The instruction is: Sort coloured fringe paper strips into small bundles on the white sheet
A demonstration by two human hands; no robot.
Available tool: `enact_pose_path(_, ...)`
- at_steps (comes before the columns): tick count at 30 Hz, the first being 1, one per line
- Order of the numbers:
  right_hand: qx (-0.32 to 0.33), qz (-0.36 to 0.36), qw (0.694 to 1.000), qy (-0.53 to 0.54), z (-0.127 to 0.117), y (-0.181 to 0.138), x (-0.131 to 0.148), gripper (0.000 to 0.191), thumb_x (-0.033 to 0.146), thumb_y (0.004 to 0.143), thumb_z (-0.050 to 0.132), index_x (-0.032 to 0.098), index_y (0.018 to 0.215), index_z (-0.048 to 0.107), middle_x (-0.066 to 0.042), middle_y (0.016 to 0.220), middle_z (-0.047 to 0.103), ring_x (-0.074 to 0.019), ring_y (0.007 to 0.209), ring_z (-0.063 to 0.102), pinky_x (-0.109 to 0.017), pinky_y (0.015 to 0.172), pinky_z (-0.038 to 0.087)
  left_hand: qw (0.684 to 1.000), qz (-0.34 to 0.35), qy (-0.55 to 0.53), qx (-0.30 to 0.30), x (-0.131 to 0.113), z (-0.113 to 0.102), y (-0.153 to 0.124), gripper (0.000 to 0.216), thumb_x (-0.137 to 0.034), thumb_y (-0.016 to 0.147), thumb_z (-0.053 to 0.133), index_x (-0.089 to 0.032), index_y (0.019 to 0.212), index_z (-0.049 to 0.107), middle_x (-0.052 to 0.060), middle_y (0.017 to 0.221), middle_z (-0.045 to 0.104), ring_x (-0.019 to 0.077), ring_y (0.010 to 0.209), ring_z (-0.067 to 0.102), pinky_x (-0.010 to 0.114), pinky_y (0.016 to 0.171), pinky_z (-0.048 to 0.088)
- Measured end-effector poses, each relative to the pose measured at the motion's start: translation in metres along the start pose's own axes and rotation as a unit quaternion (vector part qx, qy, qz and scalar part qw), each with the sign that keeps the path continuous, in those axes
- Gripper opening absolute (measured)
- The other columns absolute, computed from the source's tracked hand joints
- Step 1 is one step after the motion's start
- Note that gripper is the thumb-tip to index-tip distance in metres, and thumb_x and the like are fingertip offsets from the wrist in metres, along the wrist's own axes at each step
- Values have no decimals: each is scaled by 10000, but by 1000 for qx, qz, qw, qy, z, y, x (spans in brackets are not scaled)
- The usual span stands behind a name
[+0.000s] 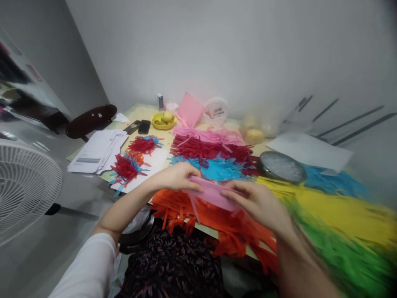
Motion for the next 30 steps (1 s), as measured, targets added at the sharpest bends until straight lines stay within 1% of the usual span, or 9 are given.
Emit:
enact_pose_path(3, 18, -5, 1000, -6, 1, -1, 1, 339, 501, 857, 584, 235, 680, 696, 7, 636, 679, -164, 565, 590, -255, 528, 429, 999, 9, -27, 17, -5, 0, 0, 318, -432, 796, 701, -132, 887, 750, 27, 803, 694, 124, 707, 556, 206, 640, 374)
enact_pose_path(5, 30, -5, 999, -13, 1, -2, 1, 376, 515, 870, 562, 228, 656, 676, 9, 611, 648, -157, 552, 562, -252, 515, 407, 999, 6, -37, 24, -5, 0, 2, 346, -452, 817, 674, -112, 802, 739, 18, 715, 663, 113, 661, 531, 209, 624, 367)
enact_pose_path(8, 38, -6, 999, -19, 0, -2, 0, 414, 532, 881, 536, 219, 638, 657, 9, 596, 618, -150, 538, 531, -252, 504, 389, 999, 3, -35, 15, -3, 0, 6, 387, -470, 790, 690, -105, 662, 675, -24, 580, 542, 88, 580, 447, 211, 575, 325)
enact_pose_path(11, 44, -8, 999, -22, -2, -1, 0, 434, 530, 884, 532, 215, 602, 630, 11, 559, 584, -142, 512, 506, -251, 490, 373, 999, 15, -40, 5, -5, 0, 6, 381, -475, 787, 684, -112, 675, 652, -30, 600, 527, 88, 591, 440, 210, 576, 318)
enact_pose_path(14, 43, -17, 999, 4, -3, -2, 2, 336, 511, 859, 590, 228, 713, 696, 4, 652, 658, -160, 575, 564, -252, 523, 413, 999, 29, -39, 6, -10, 0, 3, 382, -476, 823, 649, -119, 686, 628, -24, 624, 533, 96, 614, 453, 213, 594, 323)
enact_pose_path(16, 39, -17, 999, 20, -5, -3, 1, 322, 516, 839, 621, 228, 713, 687, 3, 675, 668, -166, 598, 578, -252, 542, 431, 999, 33, -29, 6, -11, 0, 1, 364, -452, 854, 620, -126, 693, 613, -23, 636, 534, 99, 617, 455, 217, 601, 323)
enact_pose_path(19, 19, -4, 1000, 23, -7, -5, -1, 398, 529, 837, 617, 218, 590, 587, 16, 565, 586, -145, 528, 523, -243, 512, 409, 999, 33, -18, 5, -9, 0, -1, 276, -392, 860, 619, -136, 758, 607, -21, 685, 551, 107, 643, 472, 219, 610, 324)
enact_pose_path(24, -34, 20, 999, 37, -12, -13, -7, 286, 490, 828, 637, 224, 725, 633, 7, 675, 652, -162, 602, 577, -249, 559, 449, 999, 31, -40, -10, -3, 0, -2, 247, -368, 820, 662, -146, 761, 571, -31, 703, 524, 107, 661, 458, 216, 630, 340)
enact_pose_path(30, -146, 43, 985, 77, -18, -24, -18, 189, 414, 788, 664, 228, 763, 687, -7, 738, 698, -186, 668, 628, -273, 633, 491, 978, 5, -178, -109, 11, -5, -9, 191, -314, 804, 678, -128, 829, 641, -2, 760, 613, 105, 640, 544, 221, 627, 420)
Point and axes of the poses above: each hand's wrist, its own y-axis towards the middle knuckle, its own z-axis out of the palm, x = y × z, the point moved 10 cm from there along y, towards the middle knuckle
